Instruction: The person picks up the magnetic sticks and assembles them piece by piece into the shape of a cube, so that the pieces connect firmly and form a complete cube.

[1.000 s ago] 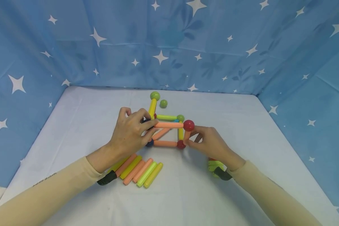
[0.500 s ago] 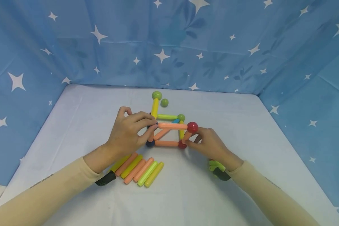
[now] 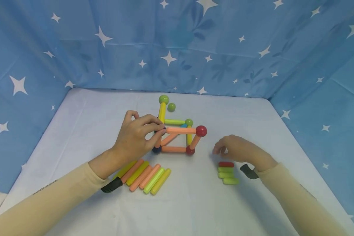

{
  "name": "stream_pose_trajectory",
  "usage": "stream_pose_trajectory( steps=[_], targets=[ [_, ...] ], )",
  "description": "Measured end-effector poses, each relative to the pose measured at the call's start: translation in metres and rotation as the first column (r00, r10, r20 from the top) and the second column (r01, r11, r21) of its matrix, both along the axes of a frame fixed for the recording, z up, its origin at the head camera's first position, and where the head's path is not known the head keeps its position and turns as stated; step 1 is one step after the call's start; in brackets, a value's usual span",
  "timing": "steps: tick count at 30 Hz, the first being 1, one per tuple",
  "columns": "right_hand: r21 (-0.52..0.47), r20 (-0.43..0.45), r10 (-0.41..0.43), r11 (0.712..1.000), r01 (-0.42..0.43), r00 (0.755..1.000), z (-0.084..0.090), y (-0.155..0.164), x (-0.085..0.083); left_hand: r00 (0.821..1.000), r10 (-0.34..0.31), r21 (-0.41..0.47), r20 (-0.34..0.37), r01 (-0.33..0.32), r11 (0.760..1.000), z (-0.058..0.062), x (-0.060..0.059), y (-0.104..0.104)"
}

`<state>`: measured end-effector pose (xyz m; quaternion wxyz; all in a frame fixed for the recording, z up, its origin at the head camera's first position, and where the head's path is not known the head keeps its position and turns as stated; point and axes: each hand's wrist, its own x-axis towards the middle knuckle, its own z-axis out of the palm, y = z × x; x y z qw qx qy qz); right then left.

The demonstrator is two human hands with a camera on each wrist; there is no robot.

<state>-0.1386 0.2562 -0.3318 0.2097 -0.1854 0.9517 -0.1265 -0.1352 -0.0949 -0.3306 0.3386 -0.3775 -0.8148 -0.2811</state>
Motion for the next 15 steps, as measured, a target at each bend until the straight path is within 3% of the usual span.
stream_pose_trajectory(
  steps=[3, 6, 11, 15],
  targets=[
    [0.052, 0.088, 0.002, 0.999, -0.007, 0.996, -0.003, 0.010, 0.004, 1.000, -0.015, -0.008, 0.017, 0.015, 1.000, 0.001, -0.002, -0.001],
    [0.040, 0.106, -0.005, 0.999, 0.001, 0.994, -0.008, 0.013, 0.006, 0.993, -0.070, -0.004, 0.092, 0.071, 0.997, 0.002, -0.006, -0.005],
    [0.051, 0.075, 0.014, 0.999, -0.017, 0.997, -0.011, 0.015, 0.009, 0.947, -0.197, 0.023, 0.253, 0.197, 0.980, 0.002, -0.016, -0.014],
    [0.088, 0.061, 0.027, 0.996, -0.032, 0.998, -0.010, 0.017, 0.011, 0.936, -0.233, 0.017, 0.266, 0.237, 0.971, 0.002, -0.018, -0.019]
  ],
)
